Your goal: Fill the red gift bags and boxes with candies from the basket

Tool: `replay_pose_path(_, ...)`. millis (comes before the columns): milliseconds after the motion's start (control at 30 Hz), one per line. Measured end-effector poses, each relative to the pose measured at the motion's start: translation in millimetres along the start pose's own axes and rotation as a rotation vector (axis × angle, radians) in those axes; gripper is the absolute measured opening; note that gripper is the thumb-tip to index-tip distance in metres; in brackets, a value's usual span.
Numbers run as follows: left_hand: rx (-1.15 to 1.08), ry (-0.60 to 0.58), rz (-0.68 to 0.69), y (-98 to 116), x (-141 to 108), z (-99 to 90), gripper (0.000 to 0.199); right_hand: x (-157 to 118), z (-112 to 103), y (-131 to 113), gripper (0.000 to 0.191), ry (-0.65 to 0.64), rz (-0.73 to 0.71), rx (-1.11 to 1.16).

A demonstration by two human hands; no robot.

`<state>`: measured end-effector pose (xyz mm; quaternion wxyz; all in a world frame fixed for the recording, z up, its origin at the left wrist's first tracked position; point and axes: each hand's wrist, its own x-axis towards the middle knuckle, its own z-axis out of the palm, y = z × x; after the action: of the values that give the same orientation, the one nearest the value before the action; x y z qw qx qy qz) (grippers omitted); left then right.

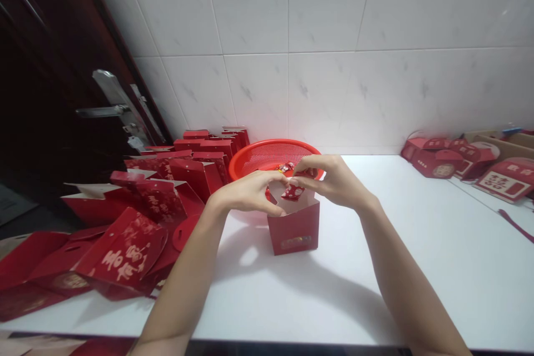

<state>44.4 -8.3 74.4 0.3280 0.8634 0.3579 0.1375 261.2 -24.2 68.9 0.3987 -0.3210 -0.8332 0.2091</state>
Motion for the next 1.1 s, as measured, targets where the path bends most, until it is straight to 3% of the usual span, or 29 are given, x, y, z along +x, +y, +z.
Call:
replay_pose_path(333, 0.101, 0.015, -0.026, -3, 0, -0.4, 0.042, 2, 3, 4, 0.014, -0.168, 0.134, -0.130)
replay_pose_path(567, 0.028, 0.001, -0.010, -12, 1, 0.6, 0.048, 0, -1, 3, 0.015, -0.162, 0.110, -0.144)
replay_pose_path(767, 0.040, 0.010, 0.044, -11, 0, -1.1, 0.039, -2, -6, 3, 0.017, -0.148, 0.101, -0.115)
replay_pose_path(967, 0.098, -0.001, -0.014, -4, -2, -3.0, 0.045, -6, -19, 10, 0.018, -0.101, 0.139, -0.086)
replay_pose_path(1100, 0.152, -0.003, 0.057, -9, 1, -2.6, 0.030, -10, -29, 17, 0.031, -0.129, 0.173, -0.087)
